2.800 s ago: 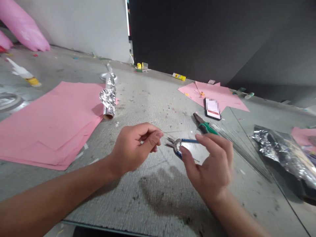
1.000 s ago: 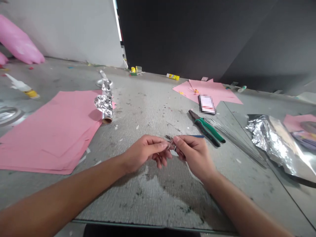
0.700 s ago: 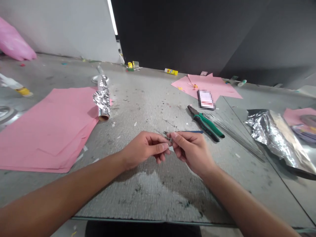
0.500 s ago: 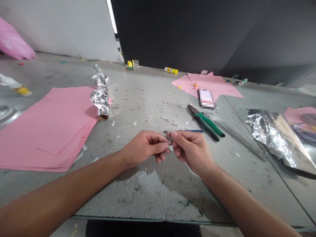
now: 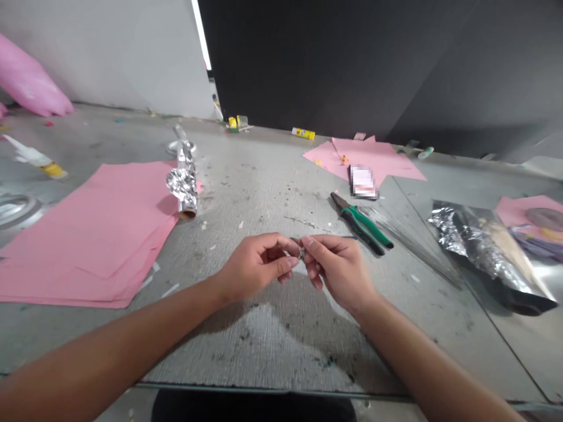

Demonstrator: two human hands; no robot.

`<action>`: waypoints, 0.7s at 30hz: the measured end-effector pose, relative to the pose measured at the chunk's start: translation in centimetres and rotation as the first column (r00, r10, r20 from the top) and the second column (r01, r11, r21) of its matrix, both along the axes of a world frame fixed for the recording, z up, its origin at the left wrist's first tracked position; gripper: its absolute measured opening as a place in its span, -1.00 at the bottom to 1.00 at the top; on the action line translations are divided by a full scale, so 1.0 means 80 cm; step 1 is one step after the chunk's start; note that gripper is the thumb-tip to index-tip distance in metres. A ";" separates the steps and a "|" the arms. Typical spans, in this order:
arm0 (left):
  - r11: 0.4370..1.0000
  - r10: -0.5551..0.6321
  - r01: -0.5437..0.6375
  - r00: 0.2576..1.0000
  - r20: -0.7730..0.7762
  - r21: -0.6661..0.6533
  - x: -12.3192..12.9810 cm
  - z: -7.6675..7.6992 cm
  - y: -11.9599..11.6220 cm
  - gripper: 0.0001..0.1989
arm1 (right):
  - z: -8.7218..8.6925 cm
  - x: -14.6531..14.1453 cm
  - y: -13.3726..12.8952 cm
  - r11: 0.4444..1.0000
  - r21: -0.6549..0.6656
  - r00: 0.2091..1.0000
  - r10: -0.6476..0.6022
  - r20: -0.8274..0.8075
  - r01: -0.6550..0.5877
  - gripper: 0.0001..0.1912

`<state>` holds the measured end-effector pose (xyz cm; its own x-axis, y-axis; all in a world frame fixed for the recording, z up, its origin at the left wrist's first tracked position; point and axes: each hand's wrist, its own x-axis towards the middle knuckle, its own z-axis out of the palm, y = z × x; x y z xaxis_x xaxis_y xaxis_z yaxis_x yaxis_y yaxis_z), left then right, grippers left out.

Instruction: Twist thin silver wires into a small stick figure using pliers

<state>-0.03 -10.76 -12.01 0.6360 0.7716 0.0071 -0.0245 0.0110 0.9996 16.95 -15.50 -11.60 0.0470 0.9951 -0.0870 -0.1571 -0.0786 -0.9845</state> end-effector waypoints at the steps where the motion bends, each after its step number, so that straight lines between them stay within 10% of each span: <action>1: 1.000 0.007 -0.006 1.000 -0.002 0.029 0.001 0.007 0.002 -0.88 | 0.007 0.000 0.001 1.000 0.011 1.000 -0.001 0.004 0.001 -0.66; 12: 0.943 -0.035 -0.064 0.956 0.290 0.326 0.046 0.156 0.062 -0.83 | 0.155 0.004 0.067 0.889 0.382 0.968 -0.226 -0.111 0.252 -0.79; 21: 0.845 0.144 -0.271 0.945 0.292 0.462 0.041 0.162 0.101 -0.82 | 0.162 -0.016 0.087 0.801 0.502 0.942 -0.323 -0.095 0.326 -0.80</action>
